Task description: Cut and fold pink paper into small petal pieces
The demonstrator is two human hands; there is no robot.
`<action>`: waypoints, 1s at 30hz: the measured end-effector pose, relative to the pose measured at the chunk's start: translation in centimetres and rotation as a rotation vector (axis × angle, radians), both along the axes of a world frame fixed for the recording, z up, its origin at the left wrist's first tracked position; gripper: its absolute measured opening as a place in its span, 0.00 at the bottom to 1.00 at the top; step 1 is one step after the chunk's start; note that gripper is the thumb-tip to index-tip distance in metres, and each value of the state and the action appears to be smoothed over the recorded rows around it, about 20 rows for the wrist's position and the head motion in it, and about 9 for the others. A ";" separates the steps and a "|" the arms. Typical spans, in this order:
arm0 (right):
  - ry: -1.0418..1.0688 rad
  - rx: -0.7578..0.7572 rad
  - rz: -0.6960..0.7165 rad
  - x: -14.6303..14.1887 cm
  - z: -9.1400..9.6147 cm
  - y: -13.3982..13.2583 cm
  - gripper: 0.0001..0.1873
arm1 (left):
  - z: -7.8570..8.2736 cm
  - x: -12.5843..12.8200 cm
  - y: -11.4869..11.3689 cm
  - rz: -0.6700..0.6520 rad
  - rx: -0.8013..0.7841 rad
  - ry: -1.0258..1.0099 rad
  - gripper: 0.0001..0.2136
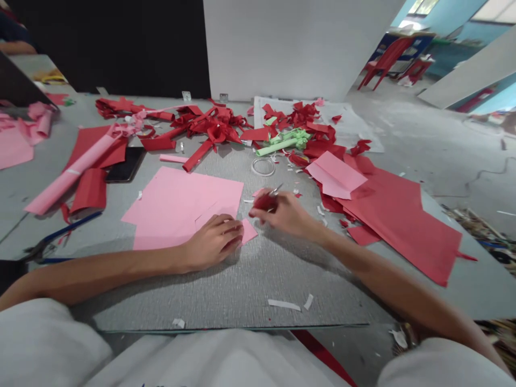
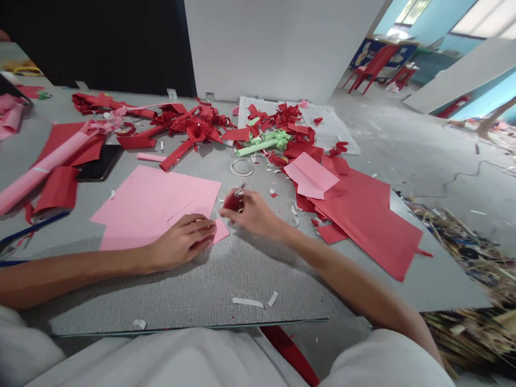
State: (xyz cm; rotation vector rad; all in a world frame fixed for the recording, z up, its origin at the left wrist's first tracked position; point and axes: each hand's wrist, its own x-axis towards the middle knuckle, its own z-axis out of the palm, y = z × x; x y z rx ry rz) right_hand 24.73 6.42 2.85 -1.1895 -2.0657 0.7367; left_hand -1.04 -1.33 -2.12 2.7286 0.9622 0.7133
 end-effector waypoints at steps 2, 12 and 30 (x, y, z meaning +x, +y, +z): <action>0.065 -0.127 0.168 -1.5 -0.3 -1.5 0.15 | -0.1 0.0 0.2 0.002 0.004 0.013 0.12; -0.114 0.104 0.303 -2.9 -3.3 -2.6 0.09 | -0.3 -0.2 0.4 -0.016 0.076 -0.008 0.12; -0.046 0.208 0.256 -3.2 -4.1 -0.8 0.13 | -0.1 -0.4 0.5 -0.029 0.137 -0.006 0.08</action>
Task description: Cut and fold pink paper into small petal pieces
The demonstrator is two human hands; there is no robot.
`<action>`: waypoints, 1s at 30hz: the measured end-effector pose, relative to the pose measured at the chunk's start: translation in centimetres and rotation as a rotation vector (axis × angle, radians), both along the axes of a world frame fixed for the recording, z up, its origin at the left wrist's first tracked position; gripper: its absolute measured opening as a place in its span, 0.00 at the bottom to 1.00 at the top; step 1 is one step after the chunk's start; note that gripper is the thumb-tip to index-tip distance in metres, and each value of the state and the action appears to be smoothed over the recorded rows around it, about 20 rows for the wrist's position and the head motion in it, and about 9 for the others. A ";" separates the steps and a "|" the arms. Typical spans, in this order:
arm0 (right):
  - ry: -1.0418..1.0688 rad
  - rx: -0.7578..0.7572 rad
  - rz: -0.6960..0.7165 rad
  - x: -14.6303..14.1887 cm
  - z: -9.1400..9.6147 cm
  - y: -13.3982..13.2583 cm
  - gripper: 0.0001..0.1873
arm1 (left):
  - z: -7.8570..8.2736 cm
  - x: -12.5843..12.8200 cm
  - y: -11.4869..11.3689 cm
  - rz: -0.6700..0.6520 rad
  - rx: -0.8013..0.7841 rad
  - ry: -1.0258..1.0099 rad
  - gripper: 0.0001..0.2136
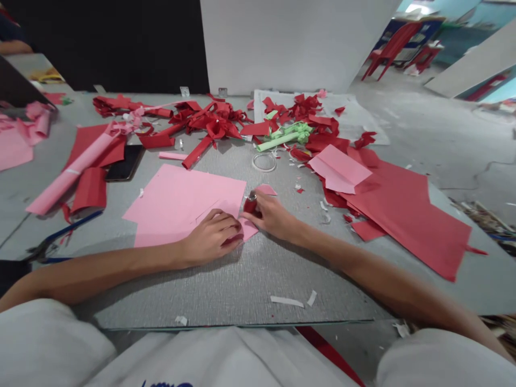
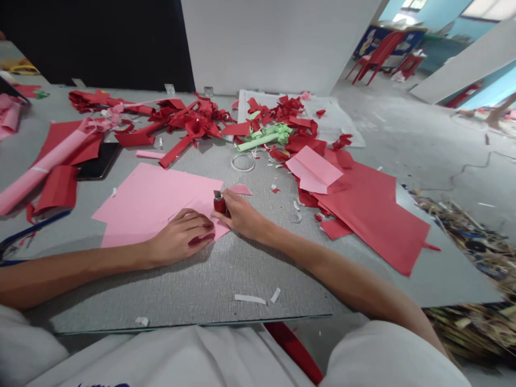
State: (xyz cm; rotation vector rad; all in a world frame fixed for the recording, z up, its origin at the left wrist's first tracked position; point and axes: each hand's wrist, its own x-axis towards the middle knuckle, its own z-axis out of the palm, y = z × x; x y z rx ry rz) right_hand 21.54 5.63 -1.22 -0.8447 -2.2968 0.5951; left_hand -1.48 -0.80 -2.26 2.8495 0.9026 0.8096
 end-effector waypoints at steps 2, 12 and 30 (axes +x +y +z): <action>0.007 0.020 -0.072 0.4 0.1 0.7 0.14 | 0.1 0.0 0.0 0.006 -0.012 0.004 0.08; -0.029 -0.009 0.117 0.5 0.3 -1.5 0.13 | -0.2 0.0 0.1 0.068 0.015 0.034 0.09; 0.017 0.025 0.122 0.6 0.3 -1.9 0.15 | -0.5 -0.3 0.0 0.168 -0.051 0.016 0.11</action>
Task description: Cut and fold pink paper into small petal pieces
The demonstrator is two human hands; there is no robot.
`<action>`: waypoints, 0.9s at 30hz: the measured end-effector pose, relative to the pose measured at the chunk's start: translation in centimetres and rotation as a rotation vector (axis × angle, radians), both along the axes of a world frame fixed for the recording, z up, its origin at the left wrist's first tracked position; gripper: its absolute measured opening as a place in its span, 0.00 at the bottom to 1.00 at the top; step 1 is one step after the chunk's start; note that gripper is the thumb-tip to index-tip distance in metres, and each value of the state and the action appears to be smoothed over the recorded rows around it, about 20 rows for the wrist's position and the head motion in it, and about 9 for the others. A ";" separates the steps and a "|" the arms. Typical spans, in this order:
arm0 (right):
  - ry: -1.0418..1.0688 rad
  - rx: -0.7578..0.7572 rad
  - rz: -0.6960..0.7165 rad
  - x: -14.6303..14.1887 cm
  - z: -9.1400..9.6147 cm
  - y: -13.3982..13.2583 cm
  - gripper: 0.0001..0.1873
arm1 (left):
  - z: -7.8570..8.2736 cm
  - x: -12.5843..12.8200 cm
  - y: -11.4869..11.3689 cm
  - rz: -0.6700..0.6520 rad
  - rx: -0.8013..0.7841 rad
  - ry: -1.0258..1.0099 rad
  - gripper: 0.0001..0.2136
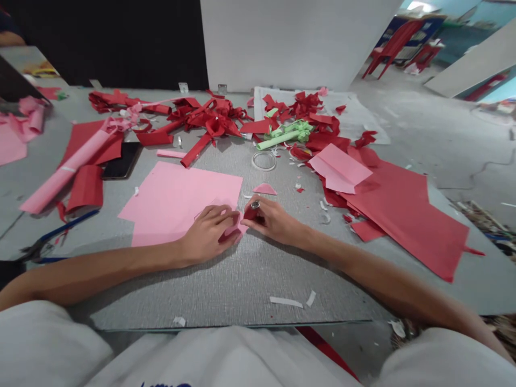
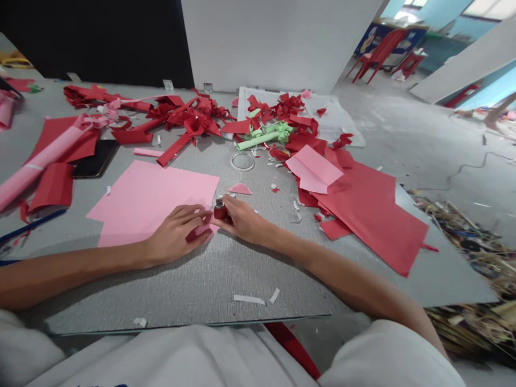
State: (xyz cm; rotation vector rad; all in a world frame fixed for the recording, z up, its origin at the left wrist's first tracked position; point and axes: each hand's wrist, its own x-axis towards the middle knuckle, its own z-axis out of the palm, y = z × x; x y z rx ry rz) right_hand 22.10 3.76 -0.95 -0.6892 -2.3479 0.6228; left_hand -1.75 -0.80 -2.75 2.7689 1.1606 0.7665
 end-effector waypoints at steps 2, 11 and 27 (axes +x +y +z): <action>-0.023 0.002 -0.023 0.3 0.1 0.5 0.14 | 0.0 0.0 0.0 0.002 -0.022 0.008 0.12; -0.001 -0.023 -0.232 1.0 0.3 1.7 0.15 | 0.0 0.0 0.1 -0.006 0.029 0.032 0.14; 0.016 -0.014 -0.214 1.5 0.4 1.3 0.12 | 0.1 -0.1 0.0 -0.003 0.009 0.031 0.13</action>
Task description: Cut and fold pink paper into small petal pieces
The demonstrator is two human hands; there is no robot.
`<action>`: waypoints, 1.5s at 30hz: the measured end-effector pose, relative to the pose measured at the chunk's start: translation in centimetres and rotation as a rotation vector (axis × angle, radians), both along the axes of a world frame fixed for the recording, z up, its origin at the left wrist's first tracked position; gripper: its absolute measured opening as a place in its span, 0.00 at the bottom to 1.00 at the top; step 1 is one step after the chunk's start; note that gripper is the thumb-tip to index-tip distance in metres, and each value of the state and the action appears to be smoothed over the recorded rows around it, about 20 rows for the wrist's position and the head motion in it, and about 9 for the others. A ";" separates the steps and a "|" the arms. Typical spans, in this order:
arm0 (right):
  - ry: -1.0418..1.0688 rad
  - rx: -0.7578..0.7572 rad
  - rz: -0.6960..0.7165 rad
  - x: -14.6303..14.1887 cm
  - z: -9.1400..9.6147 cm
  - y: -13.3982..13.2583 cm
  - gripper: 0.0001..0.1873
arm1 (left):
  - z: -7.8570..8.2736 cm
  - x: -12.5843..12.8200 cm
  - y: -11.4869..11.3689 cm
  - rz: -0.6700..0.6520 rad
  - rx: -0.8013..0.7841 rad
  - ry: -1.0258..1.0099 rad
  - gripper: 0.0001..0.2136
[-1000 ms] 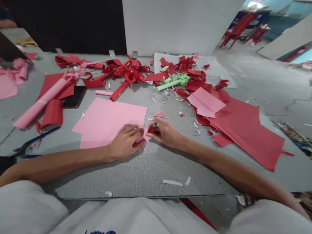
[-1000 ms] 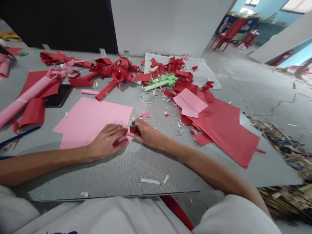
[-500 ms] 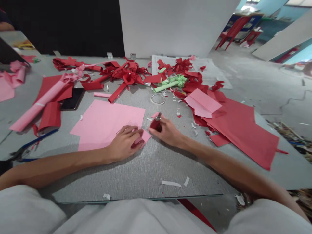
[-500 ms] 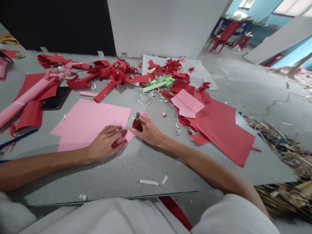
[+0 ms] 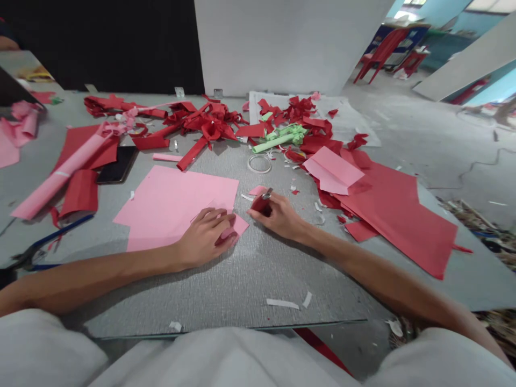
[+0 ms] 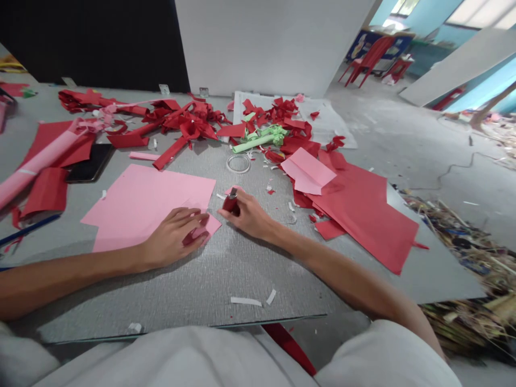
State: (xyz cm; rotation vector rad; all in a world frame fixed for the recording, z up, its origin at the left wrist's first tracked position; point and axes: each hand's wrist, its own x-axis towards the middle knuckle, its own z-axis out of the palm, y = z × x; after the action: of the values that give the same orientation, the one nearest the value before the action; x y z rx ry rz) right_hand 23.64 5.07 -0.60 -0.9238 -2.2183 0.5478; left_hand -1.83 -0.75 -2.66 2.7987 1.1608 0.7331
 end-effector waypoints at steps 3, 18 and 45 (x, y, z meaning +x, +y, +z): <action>0.006 -0.022 0.162 -0.8 -0.1 -1.5 0.14 | 0.0 0.0 0.0 -0.005 -0.016 -0.007 0.13; -0.002 -0.058 0.026 -0.1 0.1 -0.7 0.12 | 1.0 0.0 0.2 -0.037 -0.065 -0.038 0.11; -0.056 0.022 -0.007 -0.5 -0.7 1.1 0.15 | 1.1 0.2 0.5 -0.078 -0.108 -0.062 0.08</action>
State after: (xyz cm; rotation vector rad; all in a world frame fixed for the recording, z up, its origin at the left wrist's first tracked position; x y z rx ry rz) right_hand 23.13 6.13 -1.31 -0.9457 -2.2656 0.4997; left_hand -1.65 -0.25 -1.51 2.6954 1.0415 0.7223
